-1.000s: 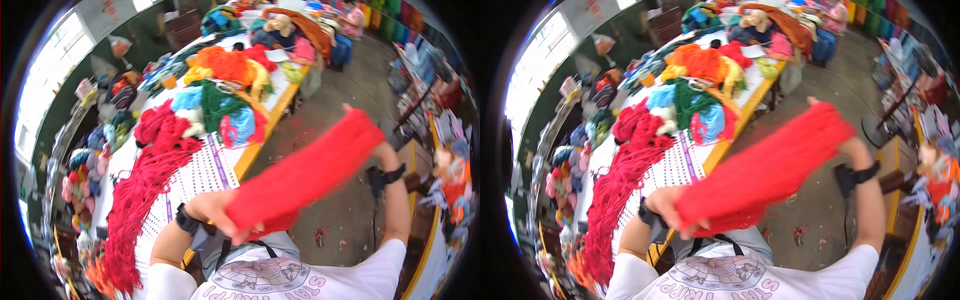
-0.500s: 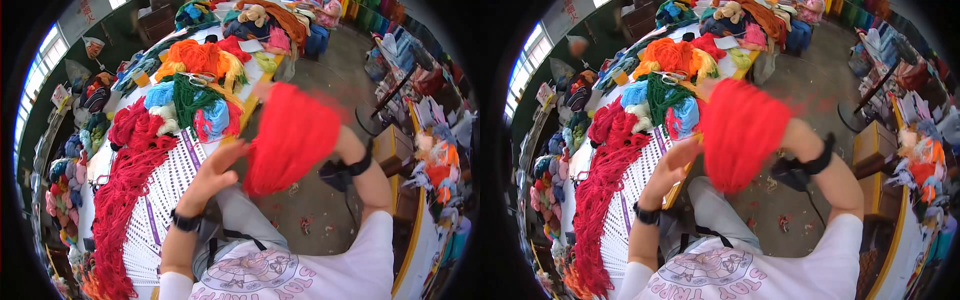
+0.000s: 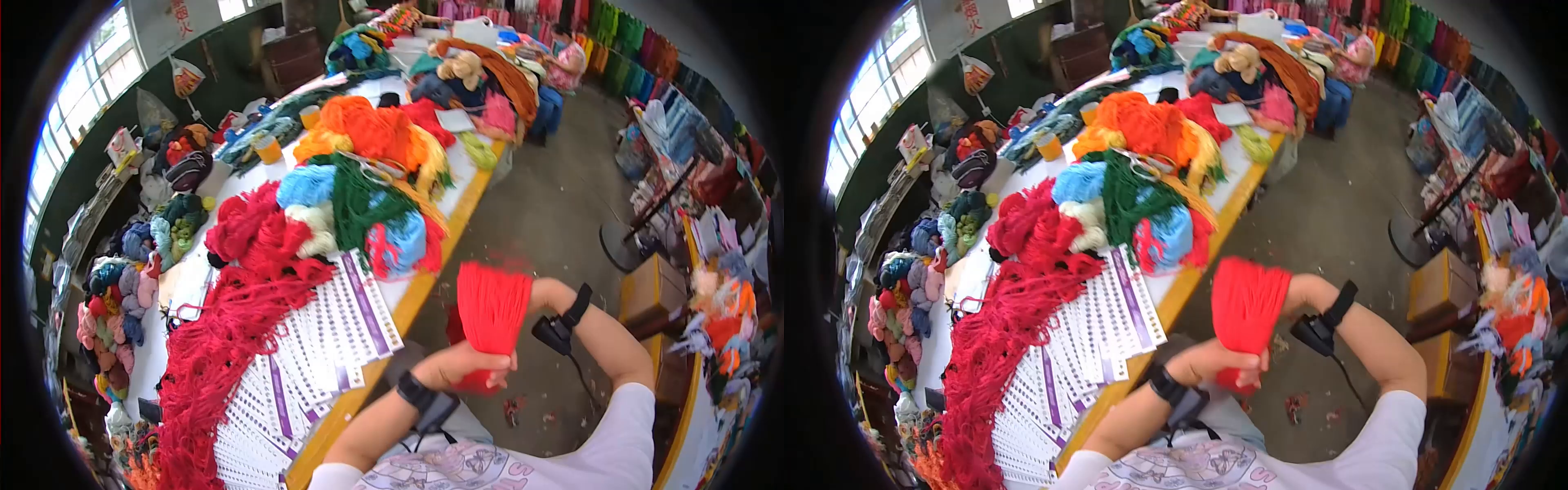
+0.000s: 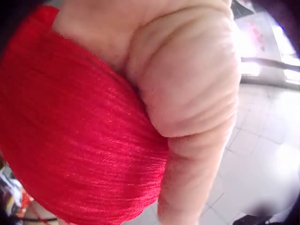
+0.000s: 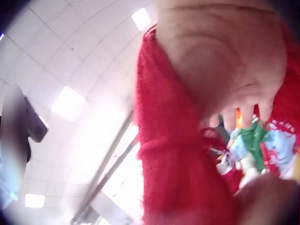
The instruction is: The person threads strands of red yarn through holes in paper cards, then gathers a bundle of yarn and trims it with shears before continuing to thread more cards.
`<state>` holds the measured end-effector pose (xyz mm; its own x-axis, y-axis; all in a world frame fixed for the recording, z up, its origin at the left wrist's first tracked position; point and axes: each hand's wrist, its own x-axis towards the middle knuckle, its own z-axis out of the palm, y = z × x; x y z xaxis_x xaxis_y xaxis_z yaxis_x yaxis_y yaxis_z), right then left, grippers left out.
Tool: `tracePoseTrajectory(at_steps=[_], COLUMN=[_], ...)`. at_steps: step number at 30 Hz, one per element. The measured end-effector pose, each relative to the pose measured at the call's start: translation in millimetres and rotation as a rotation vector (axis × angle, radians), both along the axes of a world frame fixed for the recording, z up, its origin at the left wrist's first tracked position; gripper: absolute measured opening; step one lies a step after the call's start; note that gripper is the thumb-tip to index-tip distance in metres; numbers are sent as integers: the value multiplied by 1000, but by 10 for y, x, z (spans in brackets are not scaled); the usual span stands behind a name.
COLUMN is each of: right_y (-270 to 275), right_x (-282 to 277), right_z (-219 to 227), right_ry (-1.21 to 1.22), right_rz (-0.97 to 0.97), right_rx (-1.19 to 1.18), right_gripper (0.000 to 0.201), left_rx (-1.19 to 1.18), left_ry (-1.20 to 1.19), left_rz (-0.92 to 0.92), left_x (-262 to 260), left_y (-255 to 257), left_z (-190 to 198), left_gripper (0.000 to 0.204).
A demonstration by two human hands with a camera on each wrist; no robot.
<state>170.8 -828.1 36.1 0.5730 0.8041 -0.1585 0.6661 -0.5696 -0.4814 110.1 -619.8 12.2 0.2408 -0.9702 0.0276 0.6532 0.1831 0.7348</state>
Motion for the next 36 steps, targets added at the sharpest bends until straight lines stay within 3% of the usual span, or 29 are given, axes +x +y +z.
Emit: tracePoseTrajectory(at_steps=[1,2,5,7,8,9,11,13,14,17,21,28,33,34,36], right_y=[-104,-105,548,1023,1233,1434,1693,1923,1964,1922,1773,1548,1242,1111,771], right_x=[110,276,1041,1798,2205,2558,2969,3128,3138,3150,3120,2812,2652,2531,2343], right_z=[-314,-425,94,148,-32,-118,-257,-232,-179,-95,-157,-17,-67,-72,-203], right_ry=[214,365,-53,-254,-501,-568,-534,-383,-368,-292,-156,-340,-502,-505,-467], right_rz=[128,-86,-309,-435,-483,-585,-706,-757,-719,-765,-844,-902,-809,-781,-618], right_rx=[64,-612,-263,210,471,485,161,-67,-128,37,-13,-68,-117,-18,261], right_gripper=[48,29,18,18,18,19,31,38,36,36,30,23,29,39,38], left_rx=[72,147,384,392,335,361,442,570,579,505,408,340,333,347,362], left_ry=[26,102,322,489,460,447,477,472,483,532,438,524,590,606,672], left_rz=[42,22,-23,-135,-175,-226,-218,-72,-57,-123,-162,-127,-124,-103,-98], left_x=[-29,-73,-162,-226,-253,-277,-216,-192,-178,-108,-174,-212,-182,-179,-176], left_y=[3,4,49,70,97,87,233,244,248,291,188,203,169,157,120], left_z=[-86,-261,-723,-954,-922,-1022,-585,-616,-622,-624,-905,-880,-937,-914,-952], left_gripper=[32,30,24,24,24,22,20,21,21,22,19,19,21,20,19])
